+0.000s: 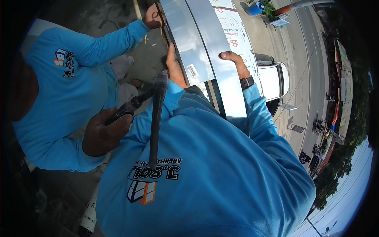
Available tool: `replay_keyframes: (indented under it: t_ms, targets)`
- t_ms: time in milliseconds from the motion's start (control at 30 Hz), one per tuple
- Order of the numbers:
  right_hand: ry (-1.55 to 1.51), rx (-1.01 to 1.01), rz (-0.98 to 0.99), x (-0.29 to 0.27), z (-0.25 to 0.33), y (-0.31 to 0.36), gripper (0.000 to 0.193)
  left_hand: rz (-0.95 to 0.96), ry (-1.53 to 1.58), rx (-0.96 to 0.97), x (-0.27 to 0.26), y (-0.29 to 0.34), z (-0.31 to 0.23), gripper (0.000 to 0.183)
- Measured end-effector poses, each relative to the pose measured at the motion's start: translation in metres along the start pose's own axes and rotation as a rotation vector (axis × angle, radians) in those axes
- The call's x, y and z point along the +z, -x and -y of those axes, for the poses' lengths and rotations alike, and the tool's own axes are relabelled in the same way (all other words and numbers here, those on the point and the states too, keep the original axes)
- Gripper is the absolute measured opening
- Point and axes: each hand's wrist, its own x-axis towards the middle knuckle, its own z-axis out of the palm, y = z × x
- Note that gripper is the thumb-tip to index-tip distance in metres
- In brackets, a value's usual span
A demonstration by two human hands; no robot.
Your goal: Assembling and aligning metal flashing or panels onto a curved architectural frame using manual pressure and tools.
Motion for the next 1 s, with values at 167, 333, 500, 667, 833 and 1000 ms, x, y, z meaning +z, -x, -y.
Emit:
replay_keyframes:
  t_ms: [167, 333, 500, 667, 833, 1000]
  targets:
    - [0.093, -0.019, 0.005, 0.008, 0.005, 0.011, 0.058, -0.457, 1.107, -0.672, 0.017, 0.218, -0.108, 0.044]
    - [0.062, -0.042, 0.035, 0.006, 0.004, 0.008, 0.051, -0.929, 2.189, -0.833, 0.050, 0.194, -0.095, 0.050]
    - [-0.013, 0.048, 0.082, 0.003, 0.003, 0.004, 0.049, -1.113, 2.269, -0.801, 0.082, 0.167, -0.080, 0.031]
    - [0.002, 0.073, 0.060, 0.002, 0.004, 0.004, 0.050, -0.988, 2.003, -0.832, 0.079, 0.138, -0.074, 0.042]
    - [-0.021, 0.030, 0.020, 0.007, 0.007, 0.008, 0.046, -1.094, 1.855, -0.922, 0.079, 0.116, -0.076, 0.057]
    - [-0.074, 0.079, 0.043, 0.010, 0.010, 0.010, 0.045, -1.061, 1.729, -0.919, 0.079, 0.115, -0.078, 0.051]
